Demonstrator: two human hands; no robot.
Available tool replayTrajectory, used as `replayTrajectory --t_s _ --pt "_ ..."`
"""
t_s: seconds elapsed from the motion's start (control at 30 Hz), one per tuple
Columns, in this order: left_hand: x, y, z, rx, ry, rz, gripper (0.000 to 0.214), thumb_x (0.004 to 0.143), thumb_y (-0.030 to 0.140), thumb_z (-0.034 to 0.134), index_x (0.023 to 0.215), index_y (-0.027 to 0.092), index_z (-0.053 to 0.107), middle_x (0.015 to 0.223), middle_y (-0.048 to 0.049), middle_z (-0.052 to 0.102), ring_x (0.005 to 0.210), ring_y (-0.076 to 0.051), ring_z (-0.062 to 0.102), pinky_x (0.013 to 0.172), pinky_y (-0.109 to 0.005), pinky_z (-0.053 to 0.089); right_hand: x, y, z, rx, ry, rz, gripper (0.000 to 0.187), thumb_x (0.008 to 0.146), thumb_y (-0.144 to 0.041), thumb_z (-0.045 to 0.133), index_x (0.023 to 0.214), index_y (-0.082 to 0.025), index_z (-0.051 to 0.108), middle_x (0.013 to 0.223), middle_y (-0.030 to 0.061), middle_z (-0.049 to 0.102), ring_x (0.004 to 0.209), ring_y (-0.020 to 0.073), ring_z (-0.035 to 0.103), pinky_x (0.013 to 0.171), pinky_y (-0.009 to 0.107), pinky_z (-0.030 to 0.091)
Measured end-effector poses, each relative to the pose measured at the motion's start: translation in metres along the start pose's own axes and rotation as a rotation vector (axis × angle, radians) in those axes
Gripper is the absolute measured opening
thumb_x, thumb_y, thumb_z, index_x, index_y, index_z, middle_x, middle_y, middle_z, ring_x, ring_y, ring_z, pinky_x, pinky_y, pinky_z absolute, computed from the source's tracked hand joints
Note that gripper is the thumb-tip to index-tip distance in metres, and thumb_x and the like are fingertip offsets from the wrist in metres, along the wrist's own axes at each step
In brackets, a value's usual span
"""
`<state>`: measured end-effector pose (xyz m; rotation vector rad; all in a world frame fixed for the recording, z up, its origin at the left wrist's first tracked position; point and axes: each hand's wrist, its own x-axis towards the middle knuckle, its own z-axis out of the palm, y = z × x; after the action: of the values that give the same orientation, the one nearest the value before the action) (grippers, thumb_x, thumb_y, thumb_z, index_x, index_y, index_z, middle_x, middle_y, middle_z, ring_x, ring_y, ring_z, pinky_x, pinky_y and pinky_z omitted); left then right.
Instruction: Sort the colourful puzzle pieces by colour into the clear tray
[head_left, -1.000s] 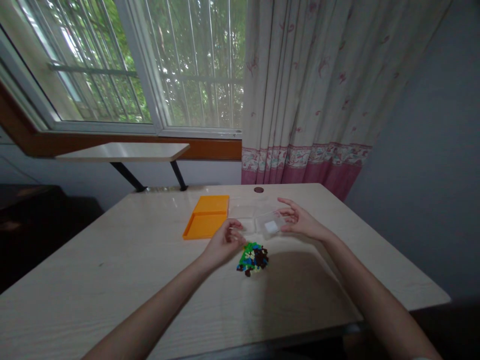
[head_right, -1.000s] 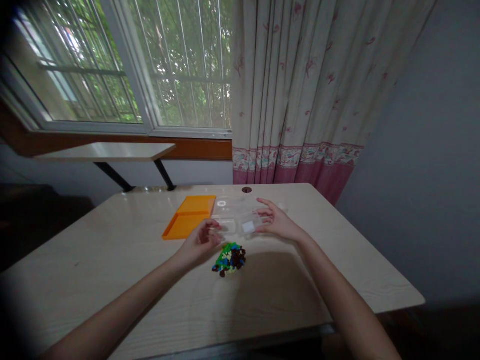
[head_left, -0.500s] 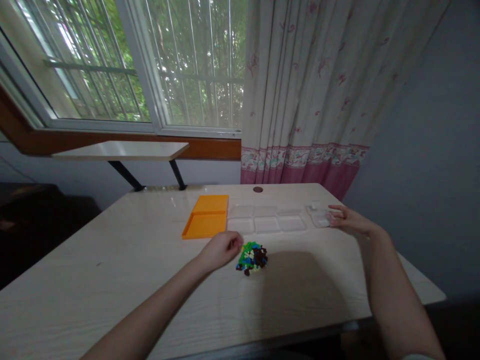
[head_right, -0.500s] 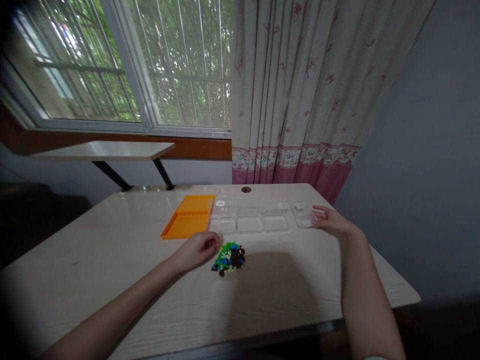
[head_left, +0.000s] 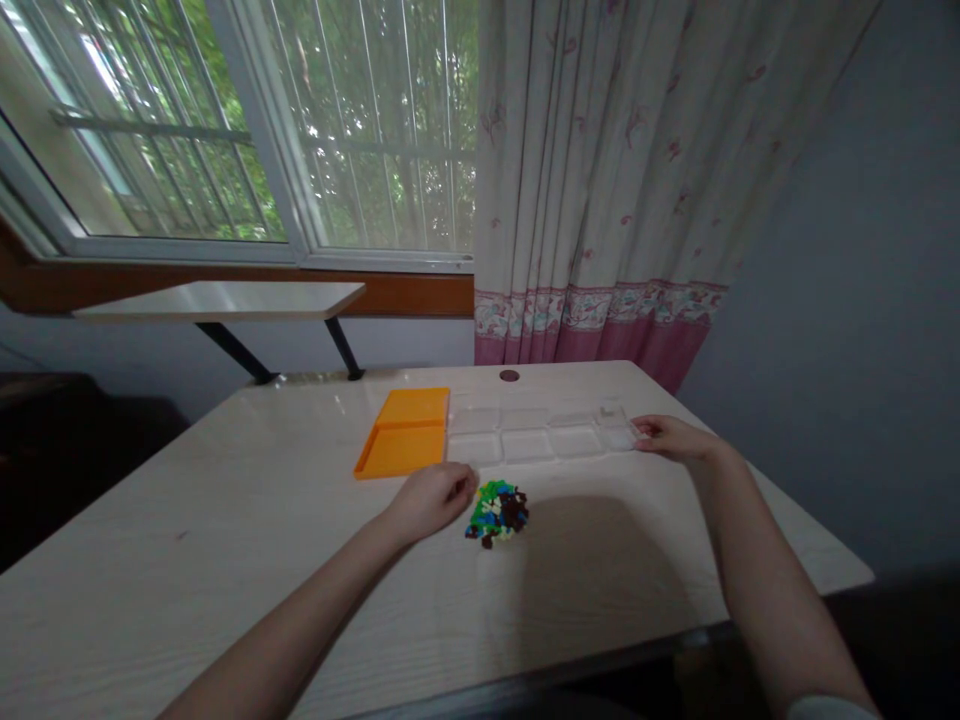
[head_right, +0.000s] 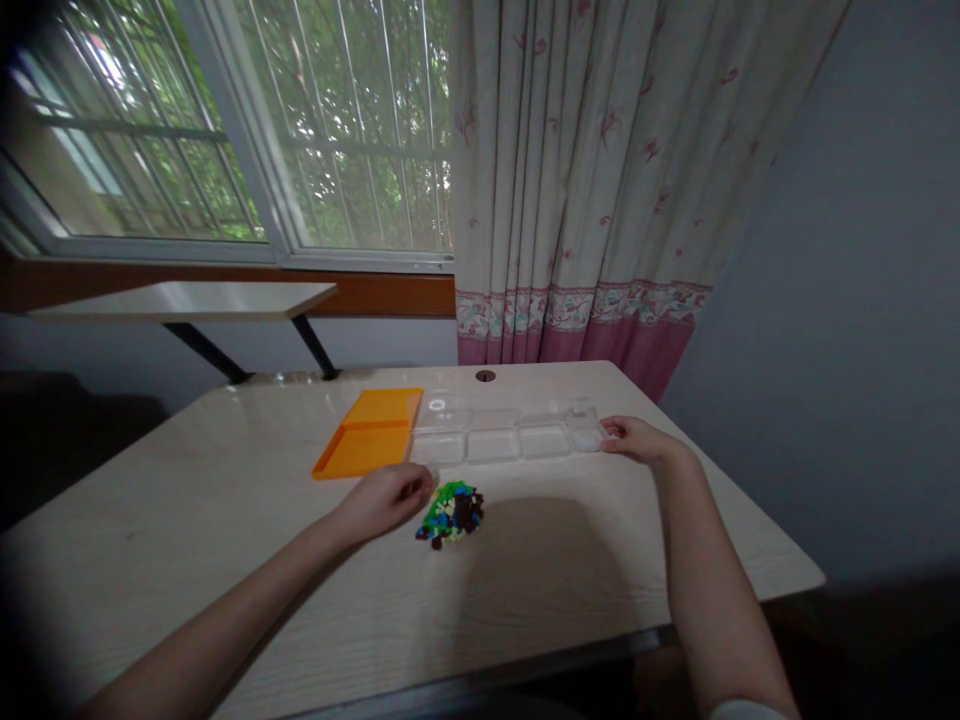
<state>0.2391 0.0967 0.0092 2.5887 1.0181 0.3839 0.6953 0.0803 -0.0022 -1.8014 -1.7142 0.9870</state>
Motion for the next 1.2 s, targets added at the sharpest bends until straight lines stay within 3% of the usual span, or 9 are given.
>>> replayTrajectory --t_s 0.33,0.53,0.7,0.8,0.93,1.07,1.2 --pt "0.0 0.002 -0.002 0.002 0.002 0.017 0.017 0.077 0.018 0.041 0.079 0.018 0.058 0.073 -0.0017 0.06 0.066 -0.013 0.054 0.058 -0.02 0.037 -0.005 -0.011 0.006 0.063 0.011 -0.027 0.056 0.055 -0.039 0.07 0.103 -0.012 0.059 0.09 0.0082 0.063 0.078 0.0178 0.058 0.071 0.029 0.047" --pt "-0.001 0.002 -0.004 0.037 0.01 0.028 0.016 0.077 0.018 0.042 0.078 0.018 0.058 0.073 -0.0018 0.06 0.065 -0.013 0.054 0.057 -0.02 0.036 -0.006 -0.01 -0.002 0.001 0.288 0.013 0.05 0.058 -0.037 0.069 0.1 -0.011 0.06 0.08 0.0072 0.061 0.064 0.0142 0.056 0.06 0.025 0.045" --pt "-0.002 0.003 -0.004 0.066 0.005 0.033 0.019 0.08 0.019 0.04 0.082 0.018 0.059 0.08 -0.004 0.063 0.071 -0.015 0.057 0.062 -0.022 0.04 -0.013 -0.058 -0.001 -0.165 0.488 -0.173 0.034 0.069 -0.043 0.057 0.09 -0.016 0.063 0.064 0.0016 0.056 0.056 0.0131 0.049 0.054 0.024 0.039" --pt "-0.002 0.001 -0.002 0.072 0.014 0.036 0.022 0.082 0.021 0.039 0.091 0.018 0.059 0.089 -0.0054 0.063 0.078 -0.016 0.058 0.067 -0.024 0.042 -0.019 -0.101 0.026 -0.228 0.406 -0.299 0.03 0.076 -0.041 0.05 0.089 -0.016 0.062 0.069 0.0024 0.058 0.057 0.0124 0.049 0.055 0.024 0.039" --pt "-0.002 0.0 0.0 0.074 0.008 0.066 0.026 0.084 0.022 0.038 0.101 0.018 0.058 0.097 -0.0065 0.061 0.085 -0.017 0.058 0.073 -0.025 0.044 -0.02 -0.139 0.086 -0.25 0.05 -0.496 0.022 0.079 -0.032 0.048 0.086 -0.015 0.062 0.071 0.0025 0.06 0.064 0.0124 0.052 0.059 0.022 0.04" --pt "-0.002 0.001 0.001 0.09 -0.004 0.094 0.029 0.084 0.02 0.038 0.106 0.019 0.056 0.098 -0.0067 0.058 0.089 -0.017 0.057 0.077 -0.026 0.044 -0.015 -0.148 0.135 -0.356 -0.141 -0.58 0.021 0.077 -0.021 0.05 0.094 -0.015 0.061 0.076 0.0032 0.06 0.065 0.0119 0.053 0.061 0.022 0.041" --pt "-0.002 0.002 0.002 0.1 -0.017 0.106 0.031 0.084 0.02 0.037 0.108 0.02 0.056 0.096 -0.0063 0.057 0.088 -0.017 0.056 0.076 -0.026 0.044 -0.016 -0.148 0.153 -0.379 -0.177 -0.624 0.027 0.08 -0.022 0.048 0.105 -0.016 0.057 0.09 0.0058 0.061 0.078 0.0146 0.055 0.071 0.025 0.043"
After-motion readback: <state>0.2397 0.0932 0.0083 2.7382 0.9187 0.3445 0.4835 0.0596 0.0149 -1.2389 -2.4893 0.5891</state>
